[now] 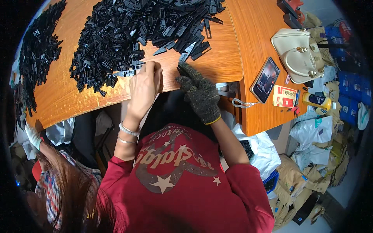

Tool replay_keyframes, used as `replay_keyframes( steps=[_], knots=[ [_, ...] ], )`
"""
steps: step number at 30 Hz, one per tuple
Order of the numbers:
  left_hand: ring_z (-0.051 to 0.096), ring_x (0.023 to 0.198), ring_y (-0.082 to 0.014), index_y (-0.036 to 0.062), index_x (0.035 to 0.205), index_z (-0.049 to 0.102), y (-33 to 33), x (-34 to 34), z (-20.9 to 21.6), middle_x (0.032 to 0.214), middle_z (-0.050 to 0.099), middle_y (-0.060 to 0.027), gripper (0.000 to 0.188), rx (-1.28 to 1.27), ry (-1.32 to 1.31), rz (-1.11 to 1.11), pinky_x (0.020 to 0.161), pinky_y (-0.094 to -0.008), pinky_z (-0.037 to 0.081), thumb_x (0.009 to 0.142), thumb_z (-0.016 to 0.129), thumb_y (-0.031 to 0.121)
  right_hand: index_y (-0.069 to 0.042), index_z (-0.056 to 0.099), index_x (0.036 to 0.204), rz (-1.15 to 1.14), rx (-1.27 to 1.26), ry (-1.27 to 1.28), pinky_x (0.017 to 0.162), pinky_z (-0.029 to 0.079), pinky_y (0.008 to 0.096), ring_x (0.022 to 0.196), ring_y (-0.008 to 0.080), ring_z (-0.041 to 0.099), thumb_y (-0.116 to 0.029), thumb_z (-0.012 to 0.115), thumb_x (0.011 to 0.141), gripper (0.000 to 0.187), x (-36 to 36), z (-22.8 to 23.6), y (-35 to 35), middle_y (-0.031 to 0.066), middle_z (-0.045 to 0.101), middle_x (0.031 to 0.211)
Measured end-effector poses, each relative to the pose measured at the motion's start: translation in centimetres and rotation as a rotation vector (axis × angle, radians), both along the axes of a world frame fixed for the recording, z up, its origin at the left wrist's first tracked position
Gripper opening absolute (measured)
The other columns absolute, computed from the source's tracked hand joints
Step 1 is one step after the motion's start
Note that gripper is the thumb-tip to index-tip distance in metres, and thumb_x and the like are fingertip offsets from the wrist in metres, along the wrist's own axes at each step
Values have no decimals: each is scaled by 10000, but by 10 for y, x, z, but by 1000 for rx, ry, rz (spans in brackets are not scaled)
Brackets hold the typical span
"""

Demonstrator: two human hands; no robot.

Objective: The person is inspecting and sorting small black plastic clips/components on a wooden workbench.

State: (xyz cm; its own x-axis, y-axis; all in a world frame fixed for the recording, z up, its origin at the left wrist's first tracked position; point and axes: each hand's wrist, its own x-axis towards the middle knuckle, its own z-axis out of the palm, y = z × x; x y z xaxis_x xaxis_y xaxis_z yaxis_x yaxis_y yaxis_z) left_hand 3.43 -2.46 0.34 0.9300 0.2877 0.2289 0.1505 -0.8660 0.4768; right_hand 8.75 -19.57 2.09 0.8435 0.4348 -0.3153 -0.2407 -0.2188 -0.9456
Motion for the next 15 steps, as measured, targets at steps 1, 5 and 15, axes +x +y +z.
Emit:
replay_keyframes(
  steps=[1, 5, 15],
  knots=[
    [617, 616, -381, 10, 902, 502, 1, -5, -1, 805, 608, -211, 104, -119, -35, -41, 534, -443, 489, 893, 564, 93, -53, 612, 1253, 43, -36, -61, 593, 504, 229, 764, 80, 631, -85, 649, 889, 367, 1, -1, -2, 84, 673, 1169],
    [611, 683, -395, 11, 922, 498, 7, -12, 3, 828, 620, -199, 118, -377, -49, -129, 608, -467, 482, 837, 575, 38, -48, 629, 1219, 61, -116, -183, 687, 529, 264, 866, 121, 664, -102, 657, 878, 346, 3, 5, 2, 84, 683, 1144],
    [606, 691, -342, -13, 892, 560, 13, -13, -7, 840, 574, -144, 131, -449, -93, -254, 623, -373, 478, 790, 639, 9, -126, 698, 1078, 499, -501, -743, 781, 517, 391, 922, 289, 661, -289, 661, 857, 278, 30, 21, 4, 115, 691, 1018]
  ],
)
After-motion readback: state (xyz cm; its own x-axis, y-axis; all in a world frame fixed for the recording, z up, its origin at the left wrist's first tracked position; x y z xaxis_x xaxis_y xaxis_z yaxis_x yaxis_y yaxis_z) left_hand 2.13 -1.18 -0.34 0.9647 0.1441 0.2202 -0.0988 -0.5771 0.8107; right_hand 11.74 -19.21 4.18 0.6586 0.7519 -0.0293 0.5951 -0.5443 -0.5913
